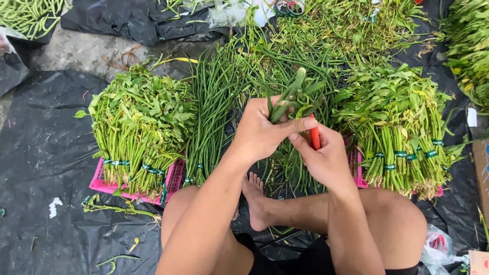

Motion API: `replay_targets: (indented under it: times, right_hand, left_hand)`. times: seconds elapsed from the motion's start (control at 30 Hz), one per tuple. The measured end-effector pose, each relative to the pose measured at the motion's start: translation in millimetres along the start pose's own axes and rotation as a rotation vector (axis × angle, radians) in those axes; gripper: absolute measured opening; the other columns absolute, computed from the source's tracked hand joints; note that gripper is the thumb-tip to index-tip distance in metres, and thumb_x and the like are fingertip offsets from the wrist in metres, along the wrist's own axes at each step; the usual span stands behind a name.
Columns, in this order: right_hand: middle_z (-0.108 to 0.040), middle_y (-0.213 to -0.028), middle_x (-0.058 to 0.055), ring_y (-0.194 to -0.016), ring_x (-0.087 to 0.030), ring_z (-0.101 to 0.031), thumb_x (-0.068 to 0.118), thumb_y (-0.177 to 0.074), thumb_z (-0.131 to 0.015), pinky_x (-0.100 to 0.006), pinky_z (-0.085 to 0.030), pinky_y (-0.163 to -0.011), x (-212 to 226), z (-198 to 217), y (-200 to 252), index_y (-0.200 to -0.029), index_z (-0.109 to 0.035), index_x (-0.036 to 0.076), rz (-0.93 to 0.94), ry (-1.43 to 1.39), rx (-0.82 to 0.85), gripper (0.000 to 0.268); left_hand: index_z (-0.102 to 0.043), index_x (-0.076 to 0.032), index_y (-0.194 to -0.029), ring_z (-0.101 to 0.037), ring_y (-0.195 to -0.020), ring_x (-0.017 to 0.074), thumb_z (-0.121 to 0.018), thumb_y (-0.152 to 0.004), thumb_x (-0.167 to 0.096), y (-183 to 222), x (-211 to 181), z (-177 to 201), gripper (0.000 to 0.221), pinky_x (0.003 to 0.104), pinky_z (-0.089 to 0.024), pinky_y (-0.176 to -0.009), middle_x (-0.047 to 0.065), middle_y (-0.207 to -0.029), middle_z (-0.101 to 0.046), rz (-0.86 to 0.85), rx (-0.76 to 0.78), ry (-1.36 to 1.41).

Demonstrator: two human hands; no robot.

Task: Bundling long green vegetables using green tape and a utility knife

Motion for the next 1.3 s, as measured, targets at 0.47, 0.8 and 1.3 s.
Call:
replay_targets:
  times: [0.47, 0.8, 1.3]
  right_hand:
    - [-0.066, -0.086, -0.013, -0.048, -0.013, -0.059, -0.006, -0.082, -0.085, -0.023, -0.049, -0.046, -27.4, 15.2, 4.3, -0.108, -0.069, -0.005, 0.200, -0.114, -0.175, 0.031]
    - [-0.065, -0.067, -0.010, -0.047, -0.012, -0.059, 0.001, -0.094, -0.077, -0.023, -0.049, -0.048, -25.4, 24.3, 8.9, -0.102, -0.069, -0.003, 0.141, -0.111, -0.293, 0.012]
    - [-0.075, -0.086, -0.016, -0.059, -0.007, -0.055, 0.007, -0.097, -0.076, -0.019, -0.041, -0.053, -76.6, 67.1, -18.1, -0.088, -0.052, 0.005, -0.159, 0.097, -0.378, 0.026]
  left_hand:
    - [-0.063, -0.010, -0.067, -0.034, -0.045, 0.0008, -0.088, -0.076, -0.020, 2.4, 5.5, -9.8, 0.029, 0.018, -0.029, -0.050, -0.007, -0.048, -0.045, 0.085, -0.059, 0.079]
    - [-0.077, -0.003, -0.098, -0.046, -0.053, 0.0009, -0.085, -0.083, -0.016, -1.9, 28.8, -13.6, 0.021, 0.018, -0.033, -0.054, -0.002, -0.055, -0.054, 0.153, -0.121, 0.049]
    - [-0.079, -0.009, -0.096, -0.045, -0.041, 0.0024, -0.081, -0.090, -0.020, -19.3, 2.6, 16.7, 0.012, 0.019, -0.044, -0.052, -0.002, -0.057, -0.062, 0.148, -0.378, -0.262]
Point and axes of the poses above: each hand's wrist, its own y-axis away from the middle knuckle, its own z-axis out of the back of the hand, x = y × z, the point moved 6 cm from there along -y, towards the middle knuckle
